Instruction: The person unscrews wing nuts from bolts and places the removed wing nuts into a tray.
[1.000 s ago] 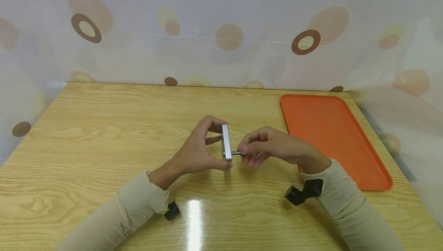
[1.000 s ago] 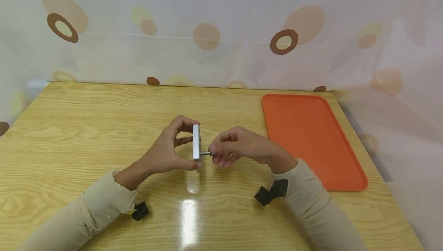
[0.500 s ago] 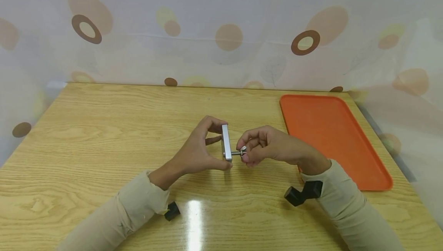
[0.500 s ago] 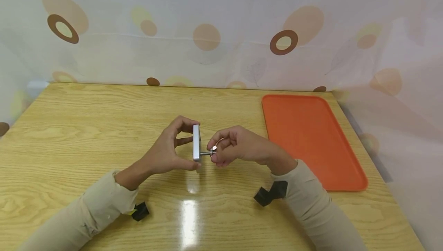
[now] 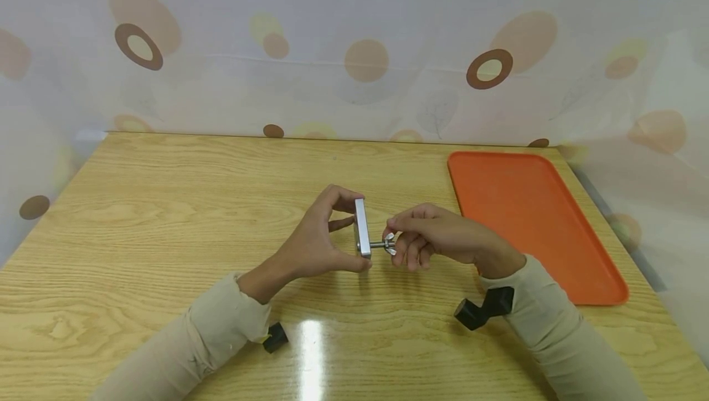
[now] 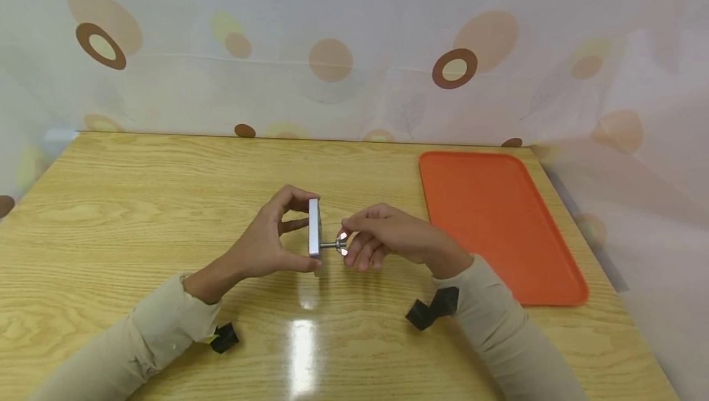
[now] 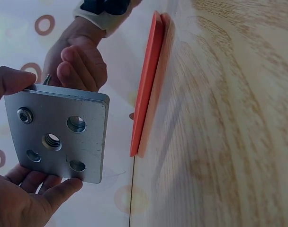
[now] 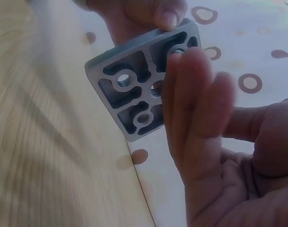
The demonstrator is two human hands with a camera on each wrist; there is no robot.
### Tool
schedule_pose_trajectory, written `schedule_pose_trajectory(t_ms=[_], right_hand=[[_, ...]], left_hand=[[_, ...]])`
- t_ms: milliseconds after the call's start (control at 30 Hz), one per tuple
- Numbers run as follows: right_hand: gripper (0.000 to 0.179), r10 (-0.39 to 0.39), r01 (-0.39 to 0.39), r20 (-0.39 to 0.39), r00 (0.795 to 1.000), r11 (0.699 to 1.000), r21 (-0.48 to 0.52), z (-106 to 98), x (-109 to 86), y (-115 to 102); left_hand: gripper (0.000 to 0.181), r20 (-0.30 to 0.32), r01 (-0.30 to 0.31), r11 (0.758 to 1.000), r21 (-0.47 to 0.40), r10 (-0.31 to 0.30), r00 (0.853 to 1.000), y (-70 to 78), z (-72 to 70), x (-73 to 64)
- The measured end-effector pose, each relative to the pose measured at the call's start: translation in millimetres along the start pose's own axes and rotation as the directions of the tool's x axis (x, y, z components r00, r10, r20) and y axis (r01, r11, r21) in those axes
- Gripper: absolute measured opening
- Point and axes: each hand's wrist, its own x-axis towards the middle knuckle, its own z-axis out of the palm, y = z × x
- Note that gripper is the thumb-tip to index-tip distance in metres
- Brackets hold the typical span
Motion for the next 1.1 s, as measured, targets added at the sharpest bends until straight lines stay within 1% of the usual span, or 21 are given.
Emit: schedule_pose_trajectory(t_ms=[133,233,433,633,767,933,1100], right_hand=[[0.025,0.016,-0.016,-0.001,1.000,1.000,0.018,-0.2,0.6,1.3],[0.023,0.012,-0.012,0.007,1.000,1.000,0.027,-0.3,0.6,2.0],[0.024,0.004,-0.005,0.022,1.000,0.999,0.032,1.2,0.4,-0.6],[0.026,0.009,-0.009,0.006,1.000,1.000,0.023,1.1,-1.1,-2.9],[0.025,-0.008,0.008,0.010,1.000,1.000,0.002,-0.3,-2.1,-2.7],[0.025,-0.028,0.028,0.008,1.000,0.998,-0.051,-1.1,-2.4,-1.9],[0.017,-0.052,0.052,0.001,0.999,0.994,-0.099,-0.7,-1.9,-1.9]], left_hand=[[0.083,-0.004,-0.009,1.000,-0.002,0.009,1.000,0.8,-0.1,-0.2],[0.084,-0.004,-0.014,1.000,-0.001,0.014,1.000,2.0,-0.1,-0.3],[0.085,-0.003,-0.013,1.000,0.005,0.013,1.000,1.9,-0.4,-0.4],[0.084,-0.005,-0.012,1.000,0.003,0.012,1.000,1.9,-0.3,-0.4],[0.084,-0.006,-0.013,1.000,-0.002,0.013,1.000,3.5,-0.3,-0.5],[0.083,-0.004,0.000,1.000,-0.012,0.000,1.000,3.1,0.3,-0.1],[0.083,0.000,0.016,1.000,-0.020,-0.016,1.000,1.9,0.8,-0.3]])
